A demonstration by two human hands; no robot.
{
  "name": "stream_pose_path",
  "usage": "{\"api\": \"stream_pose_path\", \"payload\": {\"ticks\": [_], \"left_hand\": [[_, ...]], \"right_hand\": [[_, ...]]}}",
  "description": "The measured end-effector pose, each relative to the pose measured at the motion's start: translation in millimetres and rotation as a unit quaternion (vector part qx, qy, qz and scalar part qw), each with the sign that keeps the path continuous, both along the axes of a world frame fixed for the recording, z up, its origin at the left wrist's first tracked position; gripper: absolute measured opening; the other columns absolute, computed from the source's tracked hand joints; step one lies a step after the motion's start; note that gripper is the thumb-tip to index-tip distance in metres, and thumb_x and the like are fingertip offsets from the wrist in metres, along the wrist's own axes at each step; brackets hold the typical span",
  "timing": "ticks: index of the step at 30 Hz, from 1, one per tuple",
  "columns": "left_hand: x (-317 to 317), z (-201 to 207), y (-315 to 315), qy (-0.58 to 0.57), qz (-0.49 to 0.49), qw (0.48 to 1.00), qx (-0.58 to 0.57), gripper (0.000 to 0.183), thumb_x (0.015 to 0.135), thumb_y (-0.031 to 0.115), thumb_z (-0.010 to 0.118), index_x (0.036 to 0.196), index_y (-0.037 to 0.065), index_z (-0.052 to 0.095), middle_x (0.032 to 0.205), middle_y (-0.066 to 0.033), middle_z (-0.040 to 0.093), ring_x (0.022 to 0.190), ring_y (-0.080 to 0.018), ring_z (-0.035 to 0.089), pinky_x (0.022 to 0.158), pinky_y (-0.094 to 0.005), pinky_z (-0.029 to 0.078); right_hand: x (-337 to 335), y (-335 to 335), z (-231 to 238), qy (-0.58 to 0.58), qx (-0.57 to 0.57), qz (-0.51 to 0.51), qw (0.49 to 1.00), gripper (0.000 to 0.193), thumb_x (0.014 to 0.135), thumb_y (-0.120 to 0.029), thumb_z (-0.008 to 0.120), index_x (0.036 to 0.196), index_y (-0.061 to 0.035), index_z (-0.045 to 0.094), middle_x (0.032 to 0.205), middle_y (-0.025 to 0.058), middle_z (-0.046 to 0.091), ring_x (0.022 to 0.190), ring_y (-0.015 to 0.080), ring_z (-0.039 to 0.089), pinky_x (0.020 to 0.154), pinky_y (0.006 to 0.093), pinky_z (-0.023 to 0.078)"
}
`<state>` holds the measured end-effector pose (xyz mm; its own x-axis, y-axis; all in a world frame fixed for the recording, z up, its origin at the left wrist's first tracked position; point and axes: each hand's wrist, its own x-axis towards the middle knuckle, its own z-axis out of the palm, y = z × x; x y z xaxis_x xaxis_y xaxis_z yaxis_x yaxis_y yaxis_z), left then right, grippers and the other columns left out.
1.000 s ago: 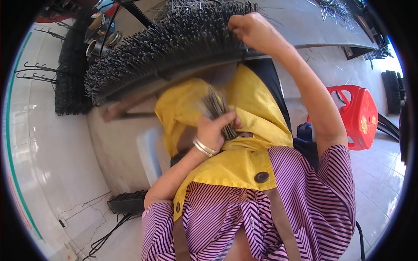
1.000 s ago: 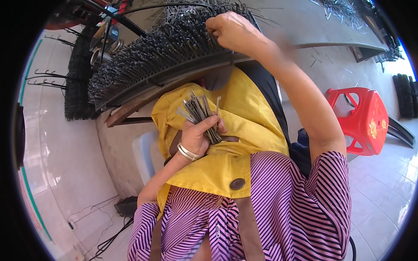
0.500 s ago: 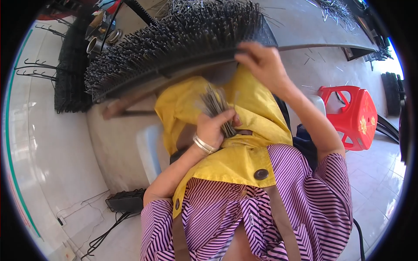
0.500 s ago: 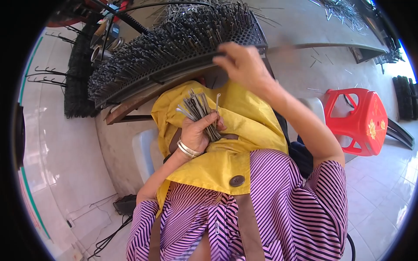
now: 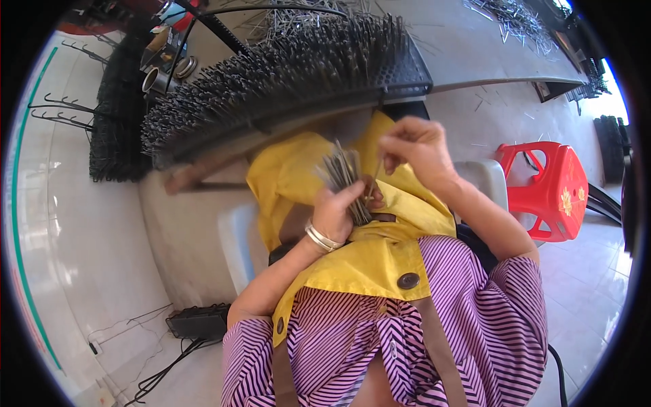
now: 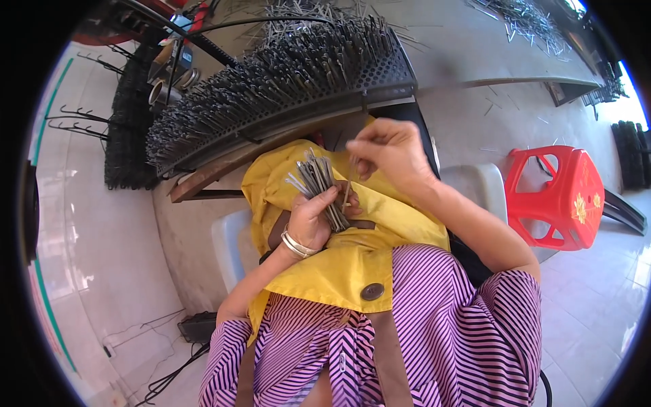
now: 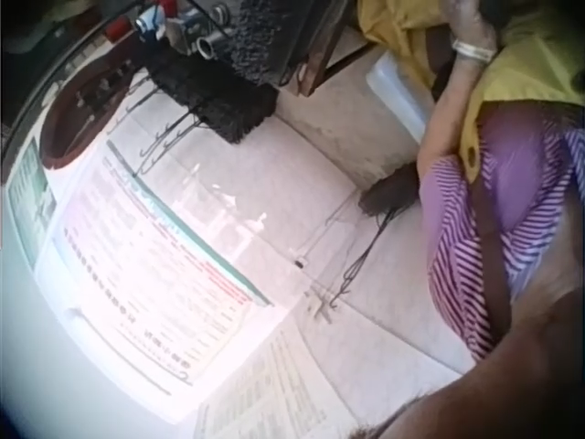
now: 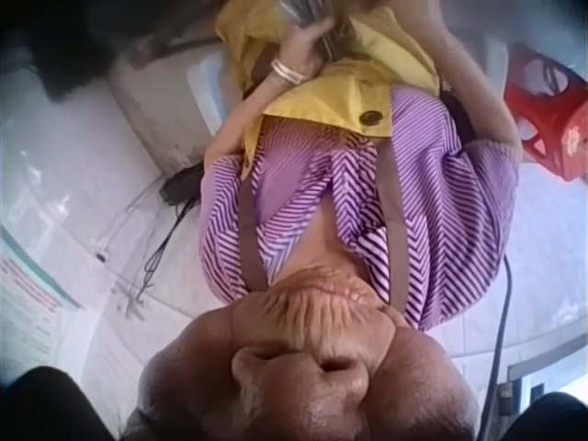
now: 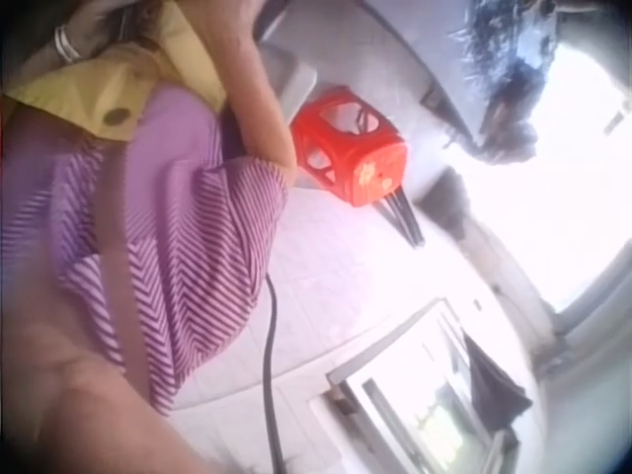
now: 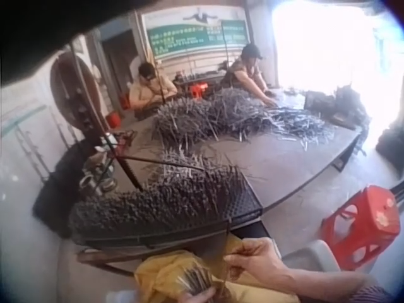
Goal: The worker is taking thin metal rods from a bundle and inserting them into specific slots on a brush-like holding fixture.
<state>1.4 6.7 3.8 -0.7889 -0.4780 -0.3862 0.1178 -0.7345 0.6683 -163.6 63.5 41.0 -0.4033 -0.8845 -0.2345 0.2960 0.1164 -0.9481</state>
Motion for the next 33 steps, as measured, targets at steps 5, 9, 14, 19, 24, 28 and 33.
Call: {"api": "stream_pose_path", "payload": {"ticks": [5, 9, 14, 19, 24, 28, 33], "left_hand": [[0, 1, 1, 0.025, -0.003, 0.999, 0.027, 0.014, 0.08, 0.008, 0.05, 0.091, -0.002, 0.051, 0.079, -0.0098, 0.054, 0.075, -0.0214, 0.055, 0.067, -0.036, 0.049], [-4, 2, 4, 0.016, 0.025, 0.999, 0.036, 0.012, 0.077, 0.006, 0.053, 0.086, -0.001, 0.05, 0.072, -0.0092, 0.054, 0.065, -0.0184, 0.054, 0.061, -0.0316, 0.049], [-5, 2, 3, -0.002, 0.04, 0.999, 0.013, 0.014, 0.075, 0.003, 0.056, 0.086, -0.002, 0.049, 0.069, -0.0093, 0.053, 0.061, -0.0186, 0.054, 0.06, -0.032, 0.05], [-2, -5, 1, 0.01, 0.025, 0.999, 0.018, 0.012, 0.076, 0.005, 0.058, 0.084, 0.0, 0.052, 0.072, -0.0086, 0.054, 0.067, -0.0182, 0.056, 0.062, -0.0337, 0.051], [-1, -7, 1, 0.004, 0.014, 1.0, 0.025, 0.013, 0.075, 0.003, 0.058, 0.086, -0.001, 0.052, 0.073, -0.0101, 0.055, 0.067, -0.0194, 0.057, 0.063, -0.0336, 0.051], [0, -8, 0, -0.008, -0.007, 1.0, 0.022, 0.015, 0.074, 0.001, 0.057, 0.088, -0.001, 0.052, 0.075, -0.0111, 0.056, 0.068, -0.0206, 0.057, 0.066, -0.0334, 0.05], [-3, -5, -1, -0.008, -0.017, 1.0, 0.011, 0.016, 0.074, 0.001, 0.057, 0.089, -0.002, 0.052, 0.075, -0.0116, 0.056, 0.068, -0.0205, 0.056, 0.065, -0.0332, 0.049]], "right_hand": [[-34, -19, 31, 0.124, -0.122, -0.181, 0.968, 0.006, 0.076, -0.001, 0.056, 0.079, 0.0045, 0.056, 0.067, 0.01, 0.059, 0.055, 0.0133, 0.057, 0.05, 0.0236, 0.048], [-47, -42, 40, 0.236, -0.117, -0.228, 0.937, 0.008, 0.077, -0.002, 0.056, 0.081, 0.0045, 0.057, 0.07, 0.0097, 0.06, 0.059, 0.013, 0.058, 0.055, 0.0224, 0.048], [-50, -62, 27, 0.31, -0.23, -0.229, 0.894, 0.009, 0.077, 0.0, 0.055, 0.084, 0.0048, 0.058, 0.071, 0.0075, 0.06, 0.062, 0.0118, 0.058, 0.057, 0.0193, 0.046], [-51, -70, 17, 0.414, -0.225, -0.17, 0.866, 0.007, 0.076, -0.002, 0.057, 0.081, 0.0017, 0.059, 0.068, 0.0049, 0.061, 0.061, 0.009, 0.058, 0.056, 0.0181, 0.045], [-57, -81, 28, 0.48, -0.203, -0.081, 0.849, 0.007, 0.074, -0.006, 0.059, 0.078, -0.0006, 0.059, 0.064, 0.0035, 0.06, 0.058, 0.0073, 0.058, 0.054, 0.0181, 0.045], [-57, -89, 24, 0.47, -0.195, -0.084, 0.857, 0.009, 0.073, -0.009, 0.061, 0.077, -0.002, 0.059, 0.061, 0.005, 0.058, 0.055, 0.0087, 0.057, 0.051, 0.0208, 0.044], [-58, -93, 5, 0.656, -0.206, -0.104, 0.719, 0.014, 0.069, -0.014, 0.062, 0.07, -0.0027, 0.055, 0.065, 0.0126, 0.052, 0.06, 0.0322, 0.051, 0.052, 0.0352, 0.042]]}}
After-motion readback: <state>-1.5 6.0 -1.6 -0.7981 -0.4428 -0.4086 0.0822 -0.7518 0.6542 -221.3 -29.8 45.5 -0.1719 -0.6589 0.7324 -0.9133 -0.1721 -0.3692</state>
